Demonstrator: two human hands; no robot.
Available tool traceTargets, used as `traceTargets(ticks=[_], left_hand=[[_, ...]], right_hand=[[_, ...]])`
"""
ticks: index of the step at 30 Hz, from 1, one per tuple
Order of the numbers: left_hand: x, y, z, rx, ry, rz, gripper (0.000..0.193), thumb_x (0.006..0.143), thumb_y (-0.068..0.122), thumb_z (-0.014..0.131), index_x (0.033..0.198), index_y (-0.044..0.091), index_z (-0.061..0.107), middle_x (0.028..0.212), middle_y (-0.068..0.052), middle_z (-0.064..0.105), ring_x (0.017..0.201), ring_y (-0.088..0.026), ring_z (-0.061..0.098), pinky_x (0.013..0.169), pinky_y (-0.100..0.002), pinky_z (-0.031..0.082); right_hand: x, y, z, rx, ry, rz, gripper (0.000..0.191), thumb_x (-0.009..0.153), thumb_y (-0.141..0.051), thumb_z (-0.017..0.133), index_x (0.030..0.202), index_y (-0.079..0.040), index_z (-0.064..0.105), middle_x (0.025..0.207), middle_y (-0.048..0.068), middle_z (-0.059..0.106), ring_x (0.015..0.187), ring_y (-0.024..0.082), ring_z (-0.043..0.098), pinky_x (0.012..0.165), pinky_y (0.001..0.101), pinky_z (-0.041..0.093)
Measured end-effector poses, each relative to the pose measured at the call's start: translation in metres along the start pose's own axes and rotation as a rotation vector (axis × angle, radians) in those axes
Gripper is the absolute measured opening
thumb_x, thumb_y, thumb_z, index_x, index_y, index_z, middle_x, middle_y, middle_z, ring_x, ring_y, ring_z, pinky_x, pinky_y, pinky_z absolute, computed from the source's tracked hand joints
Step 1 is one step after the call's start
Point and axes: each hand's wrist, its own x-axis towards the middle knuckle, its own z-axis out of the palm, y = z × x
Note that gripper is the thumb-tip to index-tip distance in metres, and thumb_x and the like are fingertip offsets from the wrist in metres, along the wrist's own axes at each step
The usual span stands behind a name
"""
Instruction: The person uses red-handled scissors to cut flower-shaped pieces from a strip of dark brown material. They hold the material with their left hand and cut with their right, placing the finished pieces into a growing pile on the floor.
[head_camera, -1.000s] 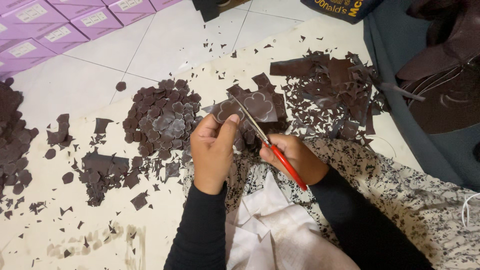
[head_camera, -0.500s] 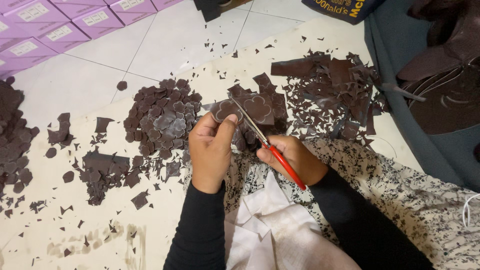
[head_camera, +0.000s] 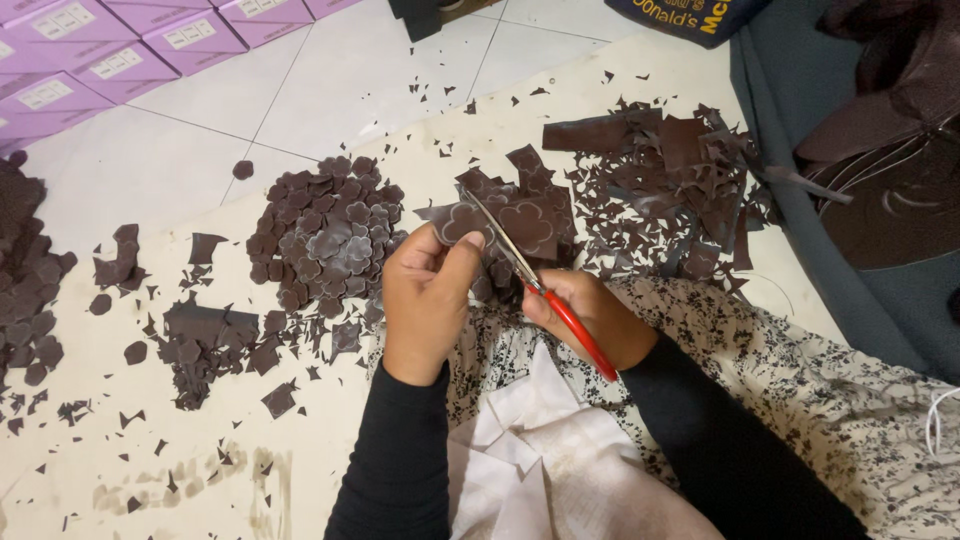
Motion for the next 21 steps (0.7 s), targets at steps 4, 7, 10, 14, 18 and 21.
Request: traceTargets(ticks=[4,7,10,14,18,21], left_hand=[[0.0,0.0,-0.001,-0.019,0.008,0.028,0.012,0.1,0.004,0.065,0.108,-0.002,0.07,0.098,-0.002,0.071,0.086,-0.006,0.062,0.078,-0.021,0.05],[0.001,-0.001,-0.001,-0.051,0.039,0.048,0.01,0.1,0.004,0.065,0.108,-0.002,0.067,0.1,-0.005,0.072,0.089,-0.008,0.066,0.083,-0.023,0.055],[0.002,-0.001,0.0,-0.092,0.011,0.026,0.009,0.1,0.004,0.066,0.107,-0.002,0.067,0.098,-0.006,0.072,0.086,-0.009,0.067,0.082,-0.025,0.058],[0.0,-0.001,0.004,-0.134,0.004,-0.032,0.009,0.099,0.004,0.067,0.107,-0.002,0.068,0.097,-0.005,0.072,0.084,-0.009,0.066,0.078,-0.024,0.056],[-0.001,-0.001,0.009,-0.17,0.054,-0.082,0.011,0.096,0.004,0.068,0.105,-0.001,0.067,0.094,-0.006,0.073,0.08,-0.011,0.068,0.073,-0.024,0.055],[-0.003,-0.002,0.011,-0.235,0.073,-0.122,0.011,0.095,0.004,0.069,0.105,-0.001,0.067,0.094,-0.007,0.072,0.081,-0.012,0.068,0.071,-0.024,0.053]], right_hand=[[-0.001,0.0,-0.002,-0.038,-0.013,0.011,0.047,0.098,-0.054,0.057,0.084,-0.009,0.057,0.066,-0.007,0.042,0.061,0.005,0.039,0.053,0.0252,0.036],[0.001,0.0,-0.002,-0.029,-0.05,-0.001,0.045,0.097,-0.053,0.057,0.085,-0.01,0.058,0.064,-0.007,0.043,0.058,0.005,0.041,0.052,0.0253,0.036],[0.002,0.002,-0.001,-0.022,-0.058,-0.023,0.045,0.098,-0.053,0.057,0.088,-0.01,0.057,0.066,-0.006,0.044,0.059,0.006,0.043,0.054,0.0244,0.039],[0.001,0.005,0.001,0.038,-0.084,-0.06,0.045,0.1,-0.053,0.056,0.092,-0.009,0.055,0.071,-0.006,0.044,0.063,0.005,0.042,0.056,0.0237,0.039],[0.001,0.007,0.004,0.039,-0.03,-0.068,0.044,0.1,-0.052,0.056,0.092,-0.008,0.055,0.073,-0.006,0.045,0.064,0.004,0.042,0.056,0.0237,0.038],[-0.001,0.005,0.005,0.011,0.007,-0.06,0.044,0.101,-0.051,0.054,0.093,-0.008,0.056,0.073,-0.007,0.047,0.065,0.004,0.043,0.056,0.0234,0.039]])
